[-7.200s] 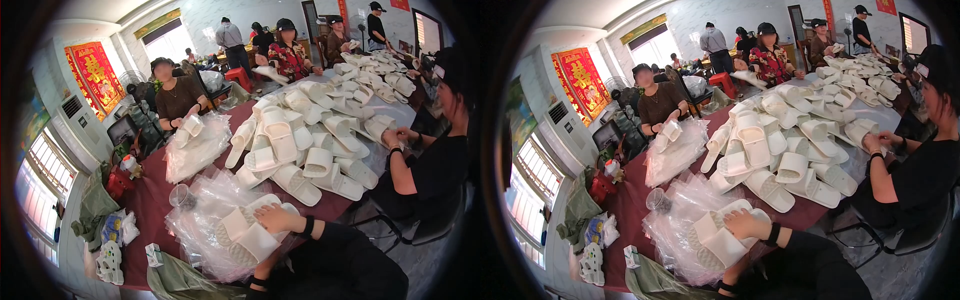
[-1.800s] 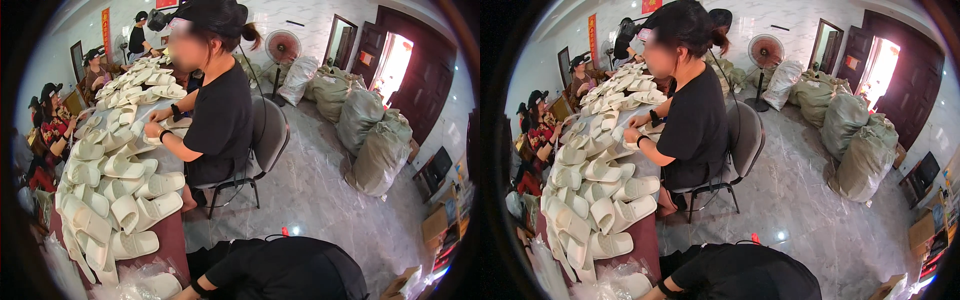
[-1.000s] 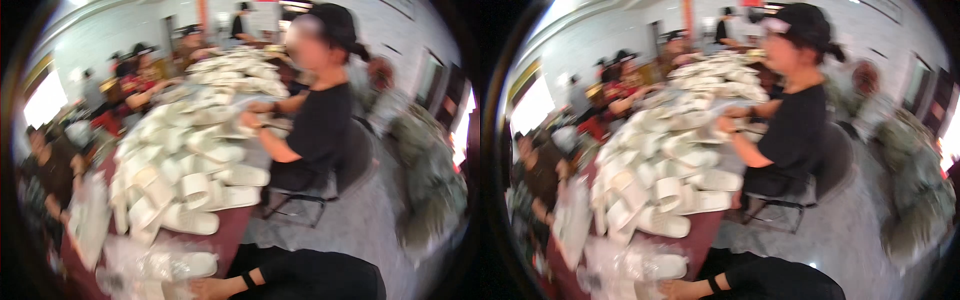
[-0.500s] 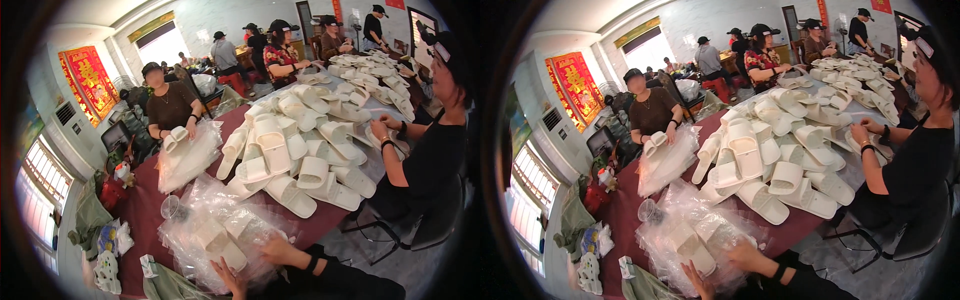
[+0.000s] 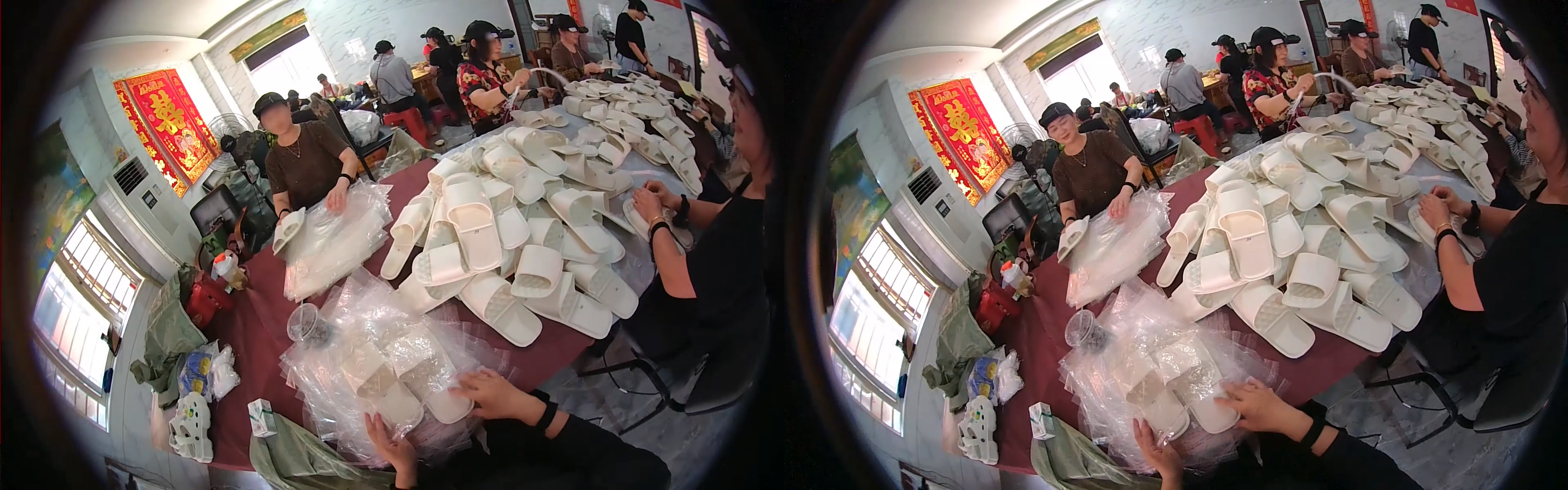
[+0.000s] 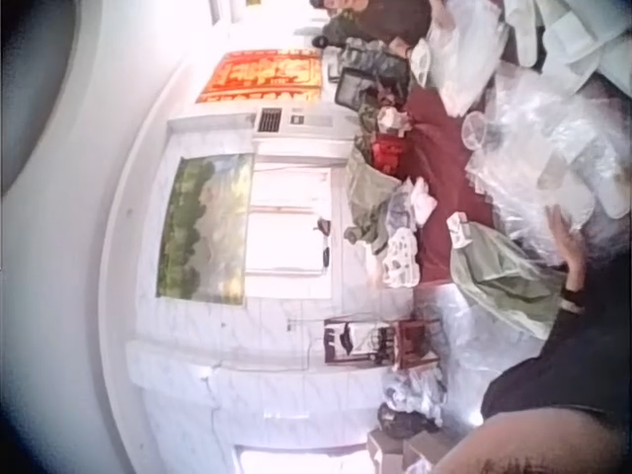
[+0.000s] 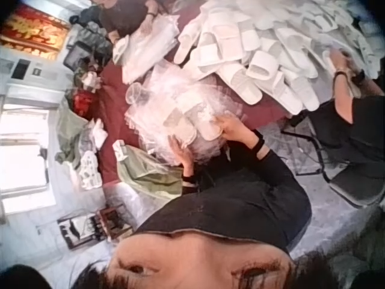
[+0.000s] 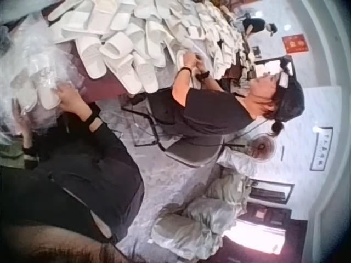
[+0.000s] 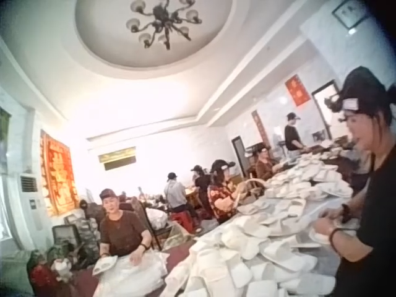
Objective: The recorder is packaging white slippers or sandals into clear plastic bags at a shared work table.
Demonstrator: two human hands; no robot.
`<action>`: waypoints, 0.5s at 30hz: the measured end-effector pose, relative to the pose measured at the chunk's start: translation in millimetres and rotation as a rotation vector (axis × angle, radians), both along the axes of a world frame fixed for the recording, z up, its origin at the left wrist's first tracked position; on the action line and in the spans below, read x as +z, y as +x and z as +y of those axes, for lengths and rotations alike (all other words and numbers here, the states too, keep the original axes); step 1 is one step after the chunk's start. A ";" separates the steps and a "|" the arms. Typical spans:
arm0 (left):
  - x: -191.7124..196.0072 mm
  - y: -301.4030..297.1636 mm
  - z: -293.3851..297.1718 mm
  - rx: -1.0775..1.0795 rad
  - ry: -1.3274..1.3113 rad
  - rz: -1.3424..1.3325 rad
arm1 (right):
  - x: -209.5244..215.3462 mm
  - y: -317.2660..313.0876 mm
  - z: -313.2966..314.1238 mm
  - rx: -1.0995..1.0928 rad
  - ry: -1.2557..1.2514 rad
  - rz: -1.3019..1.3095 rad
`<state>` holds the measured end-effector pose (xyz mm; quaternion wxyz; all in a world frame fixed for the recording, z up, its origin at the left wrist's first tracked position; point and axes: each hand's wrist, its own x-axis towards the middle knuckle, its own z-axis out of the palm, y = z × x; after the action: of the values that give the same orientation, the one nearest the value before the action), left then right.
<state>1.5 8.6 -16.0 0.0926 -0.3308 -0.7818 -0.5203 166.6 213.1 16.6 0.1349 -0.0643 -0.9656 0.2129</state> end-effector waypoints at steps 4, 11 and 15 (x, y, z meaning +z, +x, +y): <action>-0.9 0.9 0.9 -0.024 -0.016 0.043 | 14.9 -2.3 9.8 -0.108 -0.005 0.095; -13.5 -0.2 0.8 -0.043 0.474 -0.246 | 17.0 -34.8 -15.5 -0.031 -0.047 0.158; 0.0 1.5 5.9 -0.027 0.380 -0.129 | -4.0 -41.8 -28.9 -0.084 -0.203 0.244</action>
<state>3.0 14.5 -16.0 0.0962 -0.2839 -0.6694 -0.6797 124.7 184.2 12.5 0.2526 -0.0915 -0.9121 0.3096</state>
